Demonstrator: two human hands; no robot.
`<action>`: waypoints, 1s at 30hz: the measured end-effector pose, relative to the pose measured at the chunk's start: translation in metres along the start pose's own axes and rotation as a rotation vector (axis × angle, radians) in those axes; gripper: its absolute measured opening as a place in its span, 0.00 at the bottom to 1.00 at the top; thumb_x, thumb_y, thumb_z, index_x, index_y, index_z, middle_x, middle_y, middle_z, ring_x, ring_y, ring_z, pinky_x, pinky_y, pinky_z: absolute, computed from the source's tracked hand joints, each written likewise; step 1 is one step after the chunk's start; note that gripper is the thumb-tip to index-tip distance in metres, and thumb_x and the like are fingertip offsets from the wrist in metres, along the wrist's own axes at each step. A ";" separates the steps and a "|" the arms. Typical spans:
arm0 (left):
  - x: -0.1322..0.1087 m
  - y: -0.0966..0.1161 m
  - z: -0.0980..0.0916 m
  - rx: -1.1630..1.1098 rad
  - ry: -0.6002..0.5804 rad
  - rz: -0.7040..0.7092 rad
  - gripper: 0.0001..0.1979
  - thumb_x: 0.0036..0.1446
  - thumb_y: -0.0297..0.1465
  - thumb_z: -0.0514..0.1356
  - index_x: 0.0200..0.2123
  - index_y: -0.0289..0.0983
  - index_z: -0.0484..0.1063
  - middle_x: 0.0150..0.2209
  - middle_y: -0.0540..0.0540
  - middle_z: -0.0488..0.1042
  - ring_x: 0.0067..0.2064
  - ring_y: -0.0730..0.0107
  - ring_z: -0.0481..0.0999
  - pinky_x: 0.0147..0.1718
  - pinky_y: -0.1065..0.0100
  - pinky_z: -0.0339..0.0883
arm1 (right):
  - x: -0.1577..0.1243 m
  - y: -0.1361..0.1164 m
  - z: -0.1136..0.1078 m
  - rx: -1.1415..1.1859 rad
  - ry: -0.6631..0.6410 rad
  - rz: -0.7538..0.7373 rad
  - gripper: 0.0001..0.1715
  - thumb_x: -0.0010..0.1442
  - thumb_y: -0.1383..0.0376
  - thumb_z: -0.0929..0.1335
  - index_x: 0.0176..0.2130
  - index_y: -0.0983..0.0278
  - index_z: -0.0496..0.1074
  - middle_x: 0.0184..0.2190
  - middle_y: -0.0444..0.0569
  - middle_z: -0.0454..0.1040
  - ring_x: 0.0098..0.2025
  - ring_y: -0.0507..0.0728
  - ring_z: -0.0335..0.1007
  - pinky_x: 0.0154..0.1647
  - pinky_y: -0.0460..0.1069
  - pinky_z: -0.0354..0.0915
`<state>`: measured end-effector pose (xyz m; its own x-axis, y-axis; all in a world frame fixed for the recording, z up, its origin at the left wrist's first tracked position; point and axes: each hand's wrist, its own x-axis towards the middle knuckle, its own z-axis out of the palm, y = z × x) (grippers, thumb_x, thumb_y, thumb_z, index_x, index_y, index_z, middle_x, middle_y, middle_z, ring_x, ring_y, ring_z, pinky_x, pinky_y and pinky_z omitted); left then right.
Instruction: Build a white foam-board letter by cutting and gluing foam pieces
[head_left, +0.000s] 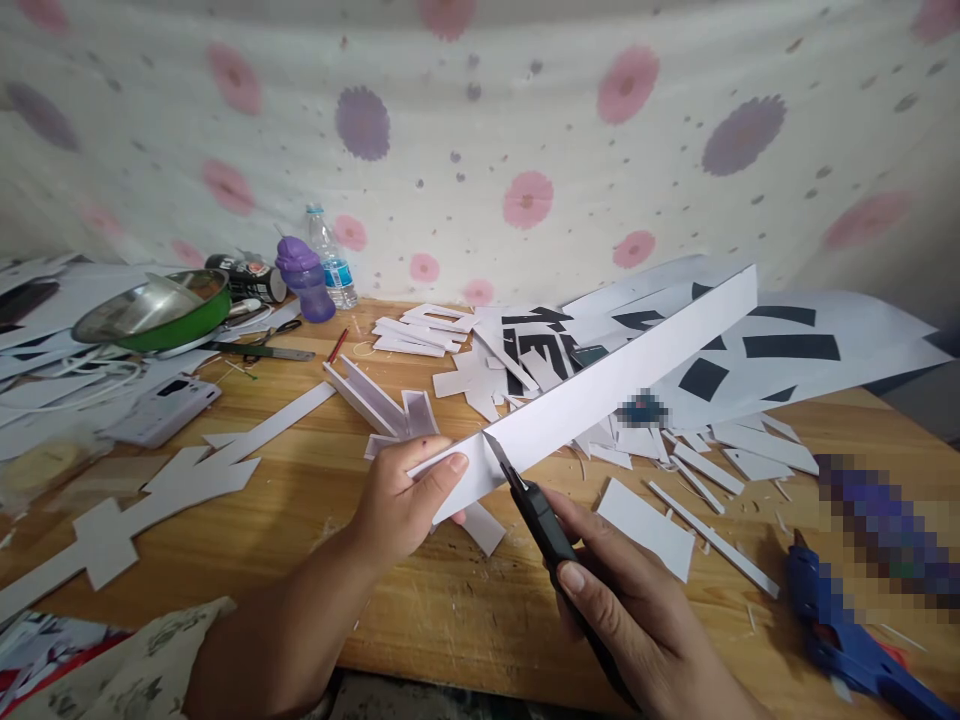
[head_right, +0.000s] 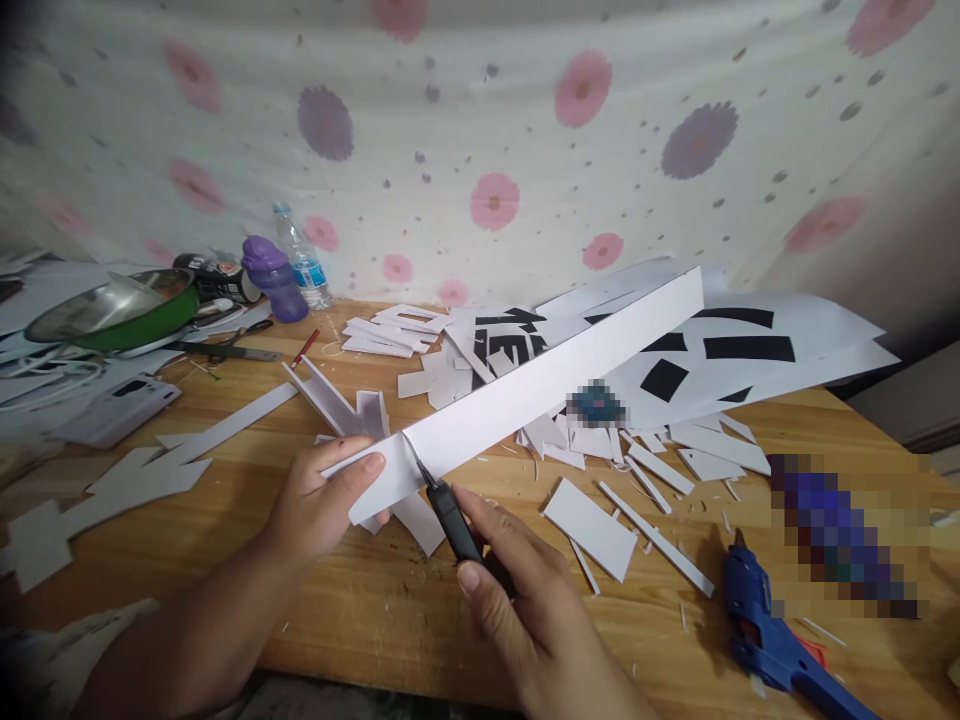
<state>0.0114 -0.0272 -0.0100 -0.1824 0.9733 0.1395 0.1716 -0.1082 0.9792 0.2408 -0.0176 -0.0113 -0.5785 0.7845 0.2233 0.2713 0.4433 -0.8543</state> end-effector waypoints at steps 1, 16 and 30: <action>0.000 0.000 0.000 0.004 0.003 0.002 0.18 0.57 0.44 0.57 0.24 0.36 0.72 0.15 0.49 0.71 0.16 0.72 0.68 0.15 0.73 0.58 | 0.002 -0.001 0.000 -0.007 0.001 -0.017 0.29 0.64 0.62 0.63 0.62 0.45 0.57 0.52 0.47 0.72 0.25 0.50 0.71 0.22 0.45 0.70; 0.000 0.002 0.004 -0.051 0.176 -0.015 0.15 0.53 0.43 0.58 0.22 0.38 0.72 0.13 0.51 0.69 0.15 0.70 0.67 0.15 0.71 0.60 | -0.001 -0.003 0.003 -0.047 0.032 0.008 0.27 0.63 0.61 0.63 0.61 0.53 0.62 0.39 0.51 0.75 0.41 0.58 0.74 0.36 0.50 0.73; 0.001 -0.007 0.007 -0.148 0.165 0.024 0.14 0.53 0.42 0.61 0.25 0.36 0.74 0.15 0.52 0.70 0.16 0.71 0.69 0.14 0.71 0.62 | -0.016 -0.004 -0.009 -0.150 -0.034 0.041 0.26 0.65 0.60 0.61 0.61 0.57 0.63 0.52 0.56 0.72 0.54 0.61 0.70 0.52 0.56 0.68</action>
<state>0.0171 -0.0244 -0.0174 -0.3376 0.9251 0.1737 0.0360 -0.1717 0.9845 0.2556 -0.0282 -0.0077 -0.5897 0.7891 0.1720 0.4051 0.4732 -0.7823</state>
